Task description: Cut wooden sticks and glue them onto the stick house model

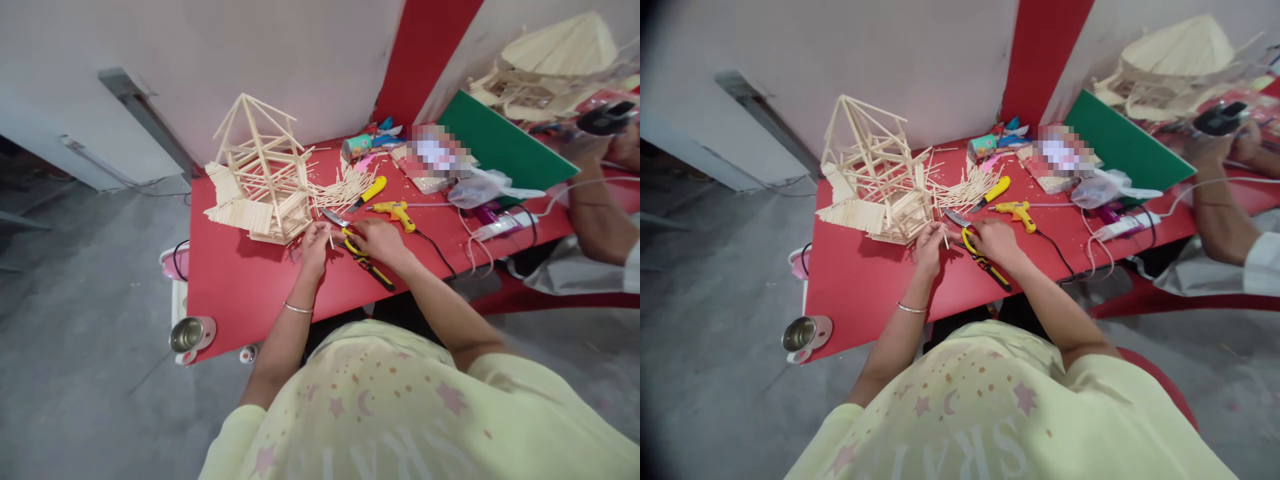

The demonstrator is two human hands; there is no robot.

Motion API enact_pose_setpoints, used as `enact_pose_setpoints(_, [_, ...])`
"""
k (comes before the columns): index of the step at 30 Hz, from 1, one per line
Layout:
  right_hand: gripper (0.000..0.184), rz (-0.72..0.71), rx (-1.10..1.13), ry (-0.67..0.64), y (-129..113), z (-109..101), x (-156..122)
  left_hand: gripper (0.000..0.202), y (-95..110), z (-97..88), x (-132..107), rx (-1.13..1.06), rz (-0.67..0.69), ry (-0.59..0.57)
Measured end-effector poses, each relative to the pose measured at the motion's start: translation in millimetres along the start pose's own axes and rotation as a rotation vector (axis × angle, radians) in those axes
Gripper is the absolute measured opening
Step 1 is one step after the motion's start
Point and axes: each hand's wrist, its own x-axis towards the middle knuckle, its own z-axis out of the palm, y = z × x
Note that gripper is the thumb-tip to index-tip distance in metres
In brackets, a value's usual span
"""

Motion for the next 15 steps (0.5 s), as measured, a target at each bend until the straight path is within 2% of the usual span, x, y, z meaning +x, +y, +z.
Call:
enact_pose_setpoints(2, [0.048, -0.020, 0.156, 0.094, -11, -5, -13, 0.041, 4, -0.5, -4, -0.057, 0.002, 0.033])
enact_pose_setpoints(3, [0.049, -0.045, 0.272, 0.102, -18, -6, -20, 0.040, 6, -0.7, -7, -0.097, -0.001, 0.046])
enact_pose_setpoints(6, [0.048, -0.155, 0.608, 0.020, -40, -1, -33, 0.038, 15, -1.4, -21, -0.221, -0.031, 0.068])
enact_pose_setpoints(8, [0.046, -0.194, 0.752, -0.009, -53, 5, -35, 0.037, 20, -2.9, -31, -0.260, -0.042, 0.090])
enact_pose_setpoints(12, [0.043, -0.174, 0.919, 0.021, -70, 17, -30, 0.034, 25, -6.9, -45, -0.242, -0.037, 0.155])
enact_pose_setpoints(15, [0.037, -0.161, 0.929, 0.090, -76, 19, -30, 0.034, 24, -8.4, -52, -0.214, -0.014, 0.151])
